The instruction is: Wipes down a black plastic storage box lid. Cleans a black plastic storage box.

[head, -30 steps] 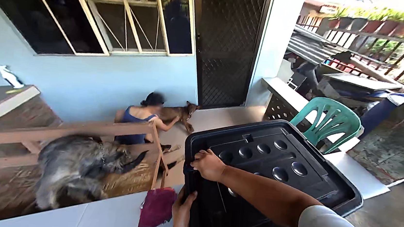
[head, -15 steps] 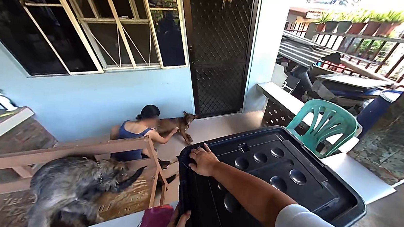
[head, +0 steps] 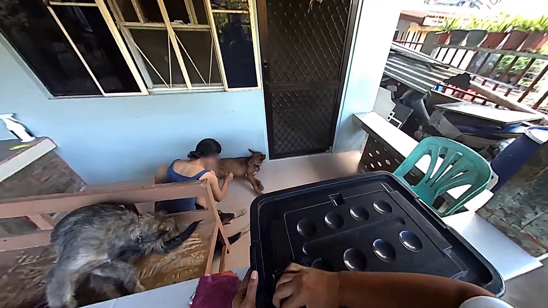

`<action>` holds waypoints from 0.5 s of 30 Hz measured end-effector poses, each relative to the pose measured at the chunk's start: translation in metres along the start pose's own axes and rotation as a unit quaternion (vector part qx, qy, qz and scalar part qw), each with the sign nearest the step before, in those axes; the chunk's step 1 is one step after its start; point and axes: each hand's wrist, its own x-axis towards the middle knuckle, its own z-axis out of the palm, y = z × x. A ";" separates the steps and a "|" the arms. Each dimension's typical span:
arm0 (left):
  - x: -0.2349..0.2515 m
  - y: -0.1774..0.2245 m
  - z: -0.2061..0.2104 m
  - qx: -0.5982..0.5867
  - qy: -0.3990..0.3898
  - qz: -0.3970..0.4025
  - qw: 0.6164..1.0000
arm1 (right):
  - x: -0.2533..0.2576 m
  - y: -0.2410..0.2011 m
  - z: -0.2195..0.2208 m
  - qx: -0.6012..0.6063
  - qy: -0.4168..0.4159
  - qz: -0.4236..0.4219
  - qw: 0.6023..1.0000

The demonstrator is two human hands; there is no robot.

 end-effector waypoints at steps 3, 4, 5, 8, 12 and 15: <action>0.002 0.004 0.000 0.007 -0.005 -0.009 1.000 | 0.003 0.026 -0.006 -0.046 0.002 0.065 0.997; 0.002 0.006 0.002 0.016 -0.001 -0.007 1.000 | 0.009 0.039 -0.013 -0.067 0.009 0.107 0.992; 0.003 0.008 0.005 0.028 0.006 -0.002 1.000 | 0.017 0.052 -0.022 -0.081 0.014 0.154 0.985; -0.001 0.018 0.005 0.028 -0.010 -0.017 0.999 | 0.041 0.090 -0.050 -0.079 0.007 0.291 0.954; -0.003 0.018 0.002 -0.001 -0.027 -0.037 0.999 | 0.063 0.139 -0.056 -0.042 0.091 0.384 0.918; 0.003 0.015 0.000 0.002 -0.035 -0.052 0.998 | 0.086 0.140 -0.061 0.042 0.273 0.465 0.841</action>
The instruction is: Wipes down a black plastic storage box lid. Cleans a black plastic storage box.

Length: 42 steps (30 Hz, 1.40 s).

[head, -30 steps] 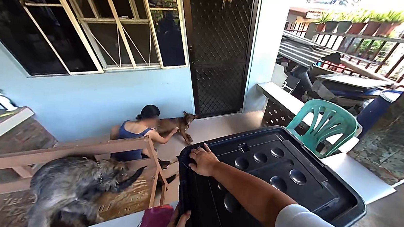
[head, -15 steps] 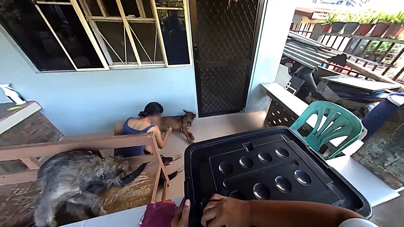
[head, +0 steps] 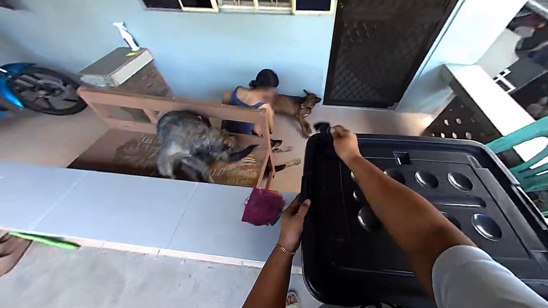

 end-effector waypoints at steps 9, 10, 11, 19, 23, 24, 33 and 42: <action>0.002 0.014 0.003 0.122 -0.014 -0.027 0.992 | 0.000 -0.003 0.010 -0.082 -0.328 -0.211 0.917; 0.001 0.013 0.004 0.115 -0.007 -0.026 0.993 | 0.005 -0.003 0.004 -0.115 -0.311 -0.210 0.920; 0.000 0.013 0.004 0.107 -0.003 -0.026 0.994 | 0.012 -0.002 -0.002 -0.143 -0.291 -0.208 0.923; -0.001 0.012 0.002 0.108 -0.013 -0.011 0.994 | 0.047 -0.024 0.005 -0.258 -0.286 -0.149 0.911; -0.001 0.009 0.000 0.095 -0.014 0.002 0.995 | 0.054 -0.010 0.013 -0.263 -0.232 -0.141 0.926; -0.001 0.010 0.000 0.093 -0.015 0.005 0.996 | 0.056 -0.008 0.013 -0.253 -0.223 -0.129 0.933; -0.008 0.012 0.008 0.131 0.031 0.010 0.991 | 0.055 0.028 -0.023 -0.224 -0.196 -0.029 0.954; -0.006 0.013 0.009 0.152 0.052 0.021 0.987 | 0.043 0.116 -0.116 -0.180 -0.162 0.001 0.970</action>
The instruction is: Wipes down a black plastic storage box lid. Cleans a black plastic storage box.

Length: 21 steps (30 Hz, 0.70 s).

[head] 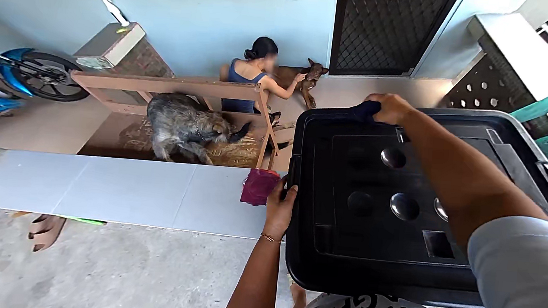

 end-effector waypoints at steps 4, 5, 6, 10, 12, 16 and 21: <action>-0.001 0.001 0.001 -0.007 -0.001 -0.008 1.000 | -0.053 0.095 -0.032 -0.045 0.065 0.107 0.991; -0.001 0.001 0.001 -0.005 0.000 -0.005 1.000 | -0.069 0.117 -0.040 -0.057 0.092 0.143 0.984; -0.002 0.002 0.002 -0.005 0.002 -0.004 1.000 | -0.083 0.134 -0.048 -0.067 0.125 0.181 0.973; -0.003 0.003 0.004 -0.013 0.010 0.003 1.000 | -0.111 0.131 -0.060 -0.080 0.216 0.249 0.941; -0.002 0.004 0.003 -0.009 0.008 0.003 1.000 | -0.115 0.105 -0.056 -0.044 0.262 0.184 0.946; 0.000 0.002 0.001 -0.012 -0.010 0.001 1.000 | -0.113 0.038 -0.029 0.005 0.239 0.004 0.971; 0.003 0.000 -0.002 -0.021 -0.030 0.009 0.999 | -0.075 -0.037 0.028 -0.058 0.124 0.085 0.987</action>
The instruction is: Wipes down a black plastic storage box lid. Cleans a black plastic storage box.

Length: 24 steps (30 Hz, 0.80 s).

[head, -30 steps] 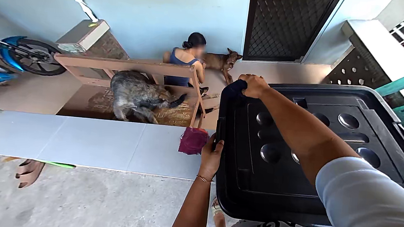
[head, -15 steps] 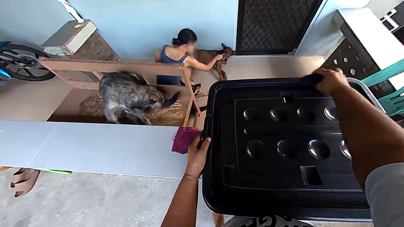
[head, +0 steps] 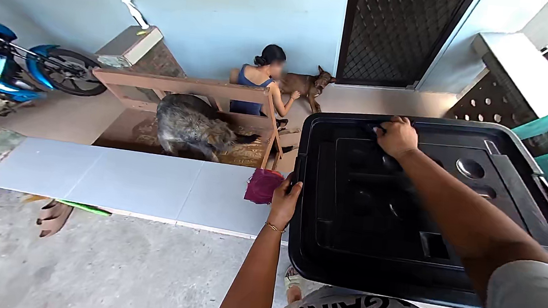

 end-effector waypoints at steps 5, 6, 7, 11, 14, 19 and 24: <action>0.004 -0.006 -0.005 -0.009 -0.037 0.008 0.999 | 0.013 -0.086 0.026 0.025 -0.030 0.009 0.999; 0.004 -0.007 -0.006 -0.008 -0.040 0.011 0.999 | 0.015 -0.101 0.035 0.025 -0.032 -0.009 0.999; 0.005 -0.008 -0.007 -0.011 -0.043 0.012 0.999 | 0.018 -0.115 0.044 0.026 -0.040 -0.030 0.998; 0.006 -0.010 -0.010 -0.031 -0.050 0.013 0.998 | 0.027 -0.144 0.058 0.006 -0.097 -0.083 0.992; 0.006 -0.011 -0.010 -0.031 -0.051 0.016 0.998 | 0.028 -0.133 0.056 0.036 -0.113 -0.150 0.982; 0.004 -0.004 -0.006 -0.002 -0.042 -0.008 0.999 | 0.014 -0.124 0.040 0.039 -0.159 -0.275 0.947; -0.003 0.014 0.004 0.080 -0.016 -0.046 0.996 | 0.016 -0.104 0.047 0.012 -0.092 -0.239 0.967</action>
